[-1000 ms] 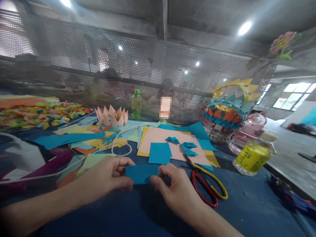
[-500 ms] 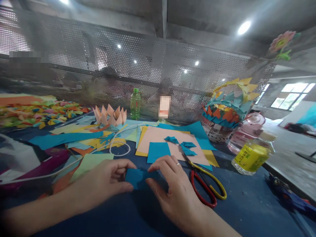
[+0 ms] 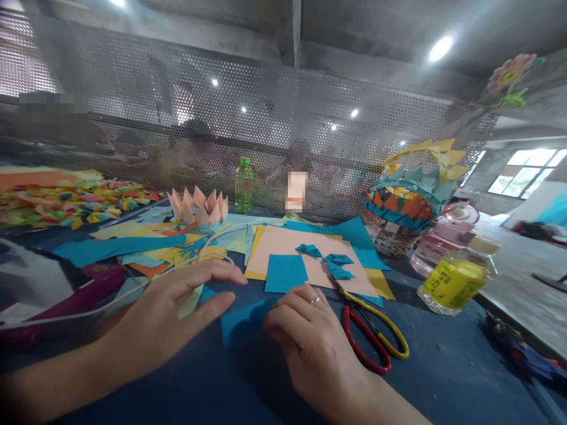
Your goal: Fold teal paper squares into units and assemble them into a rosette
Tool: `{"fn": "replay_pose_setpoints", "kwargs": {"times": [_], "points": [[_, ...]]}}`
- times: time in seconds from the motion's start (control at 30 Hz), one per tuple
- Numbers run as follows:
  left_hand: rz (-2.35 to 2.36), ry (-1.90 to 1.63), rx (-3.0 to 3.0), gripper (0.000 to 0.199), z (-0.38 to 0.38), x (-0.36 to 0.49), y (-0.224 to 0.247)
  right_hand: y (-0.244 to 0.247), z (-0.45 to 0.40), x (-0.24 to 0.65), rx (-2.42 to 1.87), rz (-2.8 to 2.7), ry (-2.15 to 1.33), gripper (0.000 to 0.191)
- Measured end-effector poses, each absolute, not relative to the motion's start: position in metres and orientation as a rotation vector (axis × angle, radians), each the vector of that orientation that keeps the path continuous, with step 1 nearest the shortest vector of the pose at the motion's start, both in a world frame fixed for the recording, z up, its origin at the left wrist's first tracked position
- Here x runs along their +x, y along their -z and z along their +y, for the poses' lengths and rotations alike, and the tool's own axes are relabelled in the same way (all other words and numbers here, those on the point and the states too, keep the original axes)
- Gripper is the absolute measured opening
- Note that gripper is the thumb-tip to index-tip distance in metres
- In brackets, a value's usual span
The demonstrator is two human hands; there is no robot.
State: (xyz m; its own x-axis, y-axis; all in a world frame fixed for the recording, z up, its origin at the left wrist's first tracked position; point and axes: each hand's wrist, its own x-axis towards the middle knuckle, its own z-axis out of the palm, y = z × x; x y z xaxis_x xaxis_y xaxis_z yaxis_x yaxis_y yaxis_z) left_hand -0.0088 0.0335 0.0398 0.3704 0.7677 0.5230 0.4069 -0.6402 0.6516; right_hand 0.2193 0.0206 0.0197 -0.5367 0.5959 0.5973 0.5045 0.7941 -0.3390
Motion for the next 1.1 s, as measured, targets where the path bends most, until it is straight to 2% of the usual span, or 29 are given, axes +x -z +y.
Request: {"fn": "replay_pose_setpoints", "kwargs": {"times": [0.17, 0.3, 0.43, 0.5, 0.67, 0.83, 1.1], "points": [[0.534, -1.008, 2.561, 0.014, 0.027, -0.010, -0.038, -0.020, 0.023, 0.223, -0.668, -2.358, -0.197, 0.025], [0.506, -0.745, 2.663, 0.015, 0.030, -0.010, -0.039, -0.022, 0.026, 0.227, -0.618, -2.446, -0.241, 0.029], [0.501, -0.564, 2.726, 0.013, 0.033, -0.009, -0.040, -0.028, 0.020, 0.225, -0.770, -2.506, -0.268, 0.029], [0.517, -0.548, 2.747, 0.013, 0.034, -0.009, -0.038, -0.031, 0.015, 0.221, -0.778, -2.553, -0.277, 0.035], [0.533, -0.499, 2.818, 0.012, 0.030, -0.008, -0.035, -0.029, 0.012, 0.214, -0.656, -2.627, -0.144, 0.013], [0.540, -0.593, 2.816, 0.011, 0.026, -0.008, -0.041, -0.022, 0.018, 0.221, -0.600, -2.547, -0.010, 0.025], [0.514, -0.604, 2.844, 0.015, 0.023, -0.009, -0.036, -0.022, 0.018, 0.223, -0.614, -2.602, -0.085, 0.025]]}}
